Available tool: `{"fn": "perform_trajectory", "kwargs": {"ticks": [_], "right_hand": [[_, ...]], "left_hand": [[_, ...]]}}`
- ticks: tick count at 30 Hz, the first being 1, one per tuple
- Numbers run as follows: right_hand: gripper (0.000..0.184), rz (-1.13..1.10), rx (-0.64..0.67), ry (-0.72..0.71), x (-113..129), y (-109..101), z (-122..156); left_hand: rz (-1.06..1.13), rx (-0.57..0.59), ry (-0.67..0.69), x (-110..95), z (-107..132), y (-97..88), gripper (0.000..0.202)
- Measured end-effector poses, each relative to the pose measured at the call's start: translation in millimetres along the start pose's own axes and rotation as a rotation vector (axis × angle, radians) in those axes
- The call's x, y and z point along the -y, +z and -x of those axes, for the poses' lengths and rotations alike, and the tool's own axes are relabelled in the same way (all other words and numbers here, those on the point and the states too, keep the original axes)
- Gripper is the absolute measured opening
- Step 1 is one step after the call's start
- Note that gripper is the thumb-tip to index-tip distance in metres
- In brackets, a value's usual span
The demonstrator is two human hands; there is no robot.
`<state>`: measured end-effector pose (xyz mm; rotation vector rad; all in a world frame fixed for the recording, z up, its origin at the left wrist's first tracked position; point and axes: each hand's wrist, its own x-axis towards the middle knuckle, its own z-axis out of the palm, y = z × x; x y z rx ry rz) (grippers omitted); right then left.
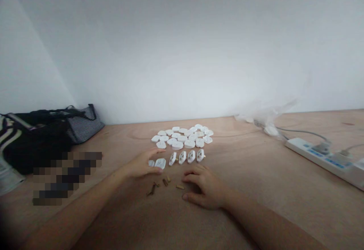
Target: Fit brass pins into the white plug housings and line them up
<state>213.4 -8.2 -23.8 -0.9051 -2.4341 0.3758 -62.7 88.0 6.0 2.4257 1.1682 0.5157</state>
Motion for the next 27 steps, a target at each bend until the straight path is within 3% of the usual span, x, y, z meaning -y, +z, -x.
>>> {"fn": "perform_trajectory", "kwargs": {"ticks": [6, 11, 18, 24, 27], "right_hand": [[0.041, -0.022, -0.030, -0.038, 0.0, 1.2, 0.3], [0.042, -0.027, -0.037, -0.022, -3.0, -0.7, 3.1], [0.042, -0.031, -0.036, -0.009, -5.8, -3.3, 4.1], [0.055, -0.020, -0.027, 0.008, -3.9, -4.7, 4.5], [0.062, -0.011, -0.017, -0.001, -1.6, -7.1, 3.6]], "left_hand": [[-0.021, 0.019, 0.134, -25.1, -18.8, 9.7, 0.070], [0.005, 0.022, 0.176, -30.8, -28.0, 20.0, 0.051], [0.081, -0.084, 0.122, -46.6, 9.9, 25.5, 0.040], [0.375, -0.172, 0.149, -70.0, 42.2, 51.6, 0.030], [0.365, -0.169, 0.163, -76.8, 48.8, 58.2, 0.029]]}}
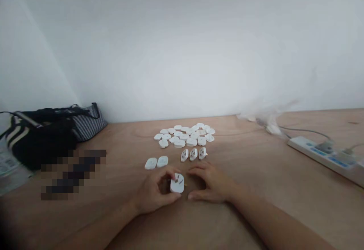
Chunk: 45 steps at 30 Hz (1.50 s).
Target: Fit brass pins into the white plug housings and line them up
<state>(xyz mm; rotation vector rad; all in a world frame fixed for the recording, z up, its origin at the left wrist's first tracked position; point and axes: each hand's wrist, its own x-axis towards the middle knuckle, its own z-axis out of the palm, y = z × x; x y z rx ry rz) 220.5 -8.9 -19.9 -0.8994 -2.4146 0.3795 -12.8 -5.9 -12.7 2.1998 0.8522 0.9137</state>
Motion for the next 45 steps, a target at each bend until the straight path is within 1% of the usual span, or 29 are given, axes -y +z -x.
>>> {"fn": "perform_trajectory", "kwargs": {"ticks": [2, 5, 7, 9, 11, 15, 17, 21, 23, 28, 29, 32, 34, 37, 41, 45], "right_hand": [[0.063, 0.005, 0.008, -0.015, 0.8, -0.8, -0.9], [0.064, 0.013, 0.020, -0.034, -0.5, -0.1, -1.7], [0.064, 0.022, 0.027, -0.036, -2.4, 1.3, -1.7], [0.064, 0.028, 0.021, -0.036, -4.0, 2.5, -1.4], [0.063, 0.029, 0.014, -0.051, -4.5, 2.9, -1.1], [0.061, 0.032, 0.021, -0.063, -2.1, 1.0, -1.4], [0.061, 0.029, 0.025, -0.058, -1.2, 0.0, -1.9], [0.062, 0.005, 0.034, -0.071, -1.5, -0.2, -3.1], [0.061, -0.004, 0.034, -0.084, -1.9, 0.0, -3.5], [0.060, -0.008, 0.027, -0.079, -1.5, -0.3, -3.7], [0.060, -0.004, 0.027, -0.077, -1.5, -0.3, -3.7], [0.060, -0.001, 0.027, -0.085, -1.7, -0.1, -3.6], [0.059, -0.006, 0.022, -0.093, -2.0, 0.0, -3.5], [0.059, -0.008, 0.018, -0.091, -1.8, 0.0, -3.3], [0.059, -0.002, 0.026, -0.084, -1.0, -0.7, -3.7], [0.059, 0.005, 0.040, -0.077, -1.4, -0.7, -3.5]], "left_hand": [[-0.066, 0.000, 0.042, -3.2, 0.8, 0.0, 0.031], [-0.136, 0.001, 0.153, -6.7, -1.0, -3.3, 0.034], [-0.148, 0.019, 0.214, -7.5, -2.2, -5.0, 0.029], [-0.137, 0.020, 0.245, -7.1, -2.5, -5.5, 0.023], [-0.134, 0.018, 0.244, -6.2, -2.0, -5.5, 0.021], [-0.165, -0.003, 0.144, -4.4, -0.6, -5.6, 0.037], [-0.170, -0.025, 0.118, -3.7, -0.8, -5.8, 0.040], [-0.182, -0.015, 0.198, -4.0, -3.6, -6.1, 0.031], [-0.196, 0.005, 0.213, -4.8, -5.1, -6.3, 0.027], [-0.199, 0.008, 0.253, -5.9, -6.2, -6.6, 0.033], [-0.207, 0.010, 0.250, -6.1, -6.2, -6.7, 0.031], [-0.234, 0.012, 0.226, -6.4, -5.9, -7.1, 0.018], [-0.224, -0.001, 0.214, -6.2, -5.5, -7.2, 0.020], [-0.191, -0.036, 0.209, -4.7, -4.7, -7.0, 0.032], [-0.191, -0.048, 0.193, -2.7, -3.6, -6.9, 0.020], [-0.192, -0.052, 0.226, -2.8, -4.2, -7.3, 0.021]]}}
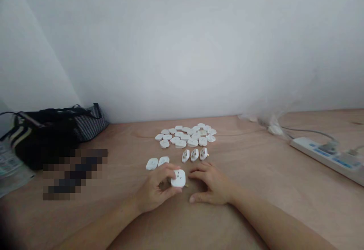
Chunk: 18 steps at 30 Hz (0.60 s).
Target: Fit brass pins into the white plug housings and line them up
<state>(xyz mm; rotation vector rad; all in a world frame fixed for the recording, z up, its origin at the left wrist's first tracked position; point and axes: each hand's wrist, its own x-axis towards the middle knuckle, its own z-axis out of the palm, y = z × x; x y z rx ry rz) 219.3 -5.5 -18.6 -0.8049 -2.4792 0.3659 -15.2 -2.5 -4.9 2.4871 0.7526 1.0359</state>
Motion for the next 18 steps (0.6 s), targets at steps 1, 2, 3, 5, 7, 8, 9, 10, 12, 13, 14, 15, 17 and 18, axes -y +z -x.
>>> {"fn": "perform_trajectory", "kwargs": {"ticks": [1, 2, 3, 5, 7, 8, 9, 10, 12, 13, 14, 15, 17, 18], "right_hand": [[0.060, 0.002, 0.000, 0.002, -0.4, 0.3, 0.3], [0.060, 0.004, -0.003, 0.004, -0.8, 0.7, 0.7], [0.060, 0.006, -0.006, 0.005, -1.2, 1.1, 1.1], [0.060, 0.007, -0.014, 0.007, -1.8, 1.7, 1.6], [0.059, 0.008, -0.016, 0.007, -2.0, 2.0, 1.6], [0.059, 0.007, -0.016, 0.004, -2.0, 2.0, 1.5], [0.059, 0.005, -0.014, -0.004, -2.0, 2.0, 1.2], [0.058, 0.004, -0.012, -0.012, -2.0, 2.0, 1.0], [0.058, 0.004, -0.009, -0.014, -2.2, 2.1, 0.6], [0.058, 0.006, -0.008, -0.012, -2.4, 2.3, 0.6], [0.058, 0.007, -0.007, -0.011, -2.6, 2.6, 0.7], [0.058, 0.009, -0.009, -0.010, -2.8, 2.8, 0.9], [0.058, 0.014, -0.011, -0.011, -2.9, 3.3, 1.5], [0.058, 0.017, -0.015, -0.007, -2.8, 3.4, 1.9]], "left_hand": [[-0.001, -0.007, 0.009, -0.1, -0.3, -0.2, 0.022], [-0.002, -0.015, 0.016, -0.2, -0.5, -0.5, 0.023], [-0.005, -0.017, 0.021, -0.2, -0.6, -0.8, 0.023], [-0.013, -0.010, 0.023, -0.3, -0.7, -1.3, 0.022], [-0.021, -0.001, 0.025, -0.6, -0.7, -1.6, 0.021], [-0.022, -0.001, 0.029, -0.9, -0.8, -1.5, 0.023], [-0.023, -0.001, 0.033, -1.3, -0.9, -1.4, 0.026], [-0.028, 0.002, 0.035, -1.9, -1.1, -1.1, 0.027], [-0.041, 0.021, 0.041, -3.0, -1.4, -0.5, 0.025], [-0.047, 0.036, 0.040, -3.6, -1.5, -0.4, 0.021], [-0.053, 0.047, 0.037, -3.9, -1.5, -0.6, 0.017], [-0.058, 0.047, 0.032, -3.9, -1.6, -1.1, 0.015], [-0.071, 0.013, 0.018, -2.1, -1.9, -3.4, 0.021], [-0.083, -0.018, 0.001, 0.0, -2.4, -5.1, 0.027]]}}
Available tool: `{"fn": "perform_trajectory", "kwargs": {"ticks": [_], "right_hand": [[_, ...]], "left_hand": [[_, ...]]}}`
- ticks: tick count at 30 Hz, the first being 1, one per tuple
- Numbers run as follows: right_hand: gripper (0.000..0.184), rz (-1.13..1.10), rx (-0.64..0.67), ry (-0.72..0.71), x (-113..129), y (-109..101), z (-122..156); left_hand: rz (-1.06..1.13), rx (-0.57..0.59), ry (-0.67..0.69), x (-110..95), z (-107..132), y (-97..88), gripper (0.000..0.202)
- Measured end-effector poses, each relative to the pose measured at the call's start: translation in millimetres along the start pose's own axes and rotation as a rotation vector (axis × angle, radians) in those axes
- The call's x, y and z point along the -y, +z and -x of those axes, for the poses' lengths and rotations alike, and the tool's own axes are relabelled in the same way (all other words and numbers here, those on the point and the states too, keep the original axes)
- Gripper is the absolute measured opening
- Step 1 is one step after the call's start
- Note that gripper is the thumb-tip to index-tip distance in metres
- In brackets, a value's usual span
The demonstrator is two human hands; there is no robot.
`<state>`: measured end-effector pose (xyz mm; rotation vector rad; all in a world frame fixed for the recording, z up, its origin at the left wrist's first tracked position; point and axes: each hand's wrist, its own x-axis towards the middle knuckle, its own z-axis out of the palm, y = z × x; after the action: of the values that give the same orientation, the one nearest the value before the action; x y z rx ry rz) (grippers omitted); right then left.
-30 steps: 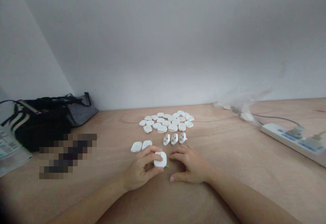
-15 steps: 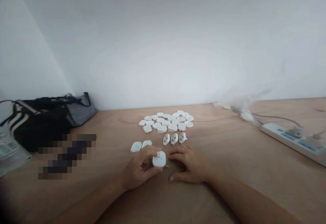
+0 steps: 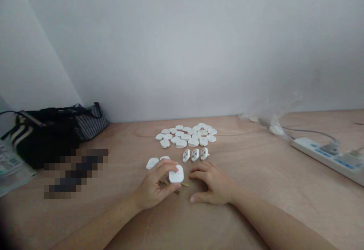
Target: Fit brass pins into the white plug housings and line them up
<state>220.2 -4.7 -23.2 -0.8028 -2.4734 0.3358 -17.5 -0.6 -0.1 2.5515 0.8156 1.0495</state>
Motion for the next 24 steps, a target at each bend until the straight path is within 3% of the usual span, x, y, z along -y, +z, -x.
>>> {"fn": "perform_trajectory", "kwargs": {"ticks": [5, 8, 12, 18, 21, 24], "right_hand": [[0.060, 0.014, 0.004, 0.046, 1.0, -0.7, 1.2], [0.061, 0.014, 0.009, 0.048, 1.0, -0.9, 1.1], [0.059, 0.012, 0.011, 0.051, 2.3, -1.6, 0.8], [0.059, 0.016, 0.019, 0.059, 3.4, -3.2, 0.8], [0.058, 0.021, 0.015, 0.056, 4.4, -2.8, 1.2], [0.052, 0.082, -0.035, 0.076, 7.8, -3.2, -1.4]], "left_hand": [[0.057, -0.118, -0.198, 22.3, -9.4, -8.3, 0.044], [0.103, 0.000, -0.288, 37.2, -20.5, -11.1, 0.053], [0.031, 0.196, -0.279, 50.3, -36.2, -13.1, 0.063], [-0.014, 0.340, -0.253, 65.5, -50.1, -12.9, 0.066], [-0.054, 0.326, -0.249, 68.9, -49.6, -15.6, 0.072], [-0.114, 0.215, -0.252, 63.4, -40.4, -21.2, 0.071]]}}
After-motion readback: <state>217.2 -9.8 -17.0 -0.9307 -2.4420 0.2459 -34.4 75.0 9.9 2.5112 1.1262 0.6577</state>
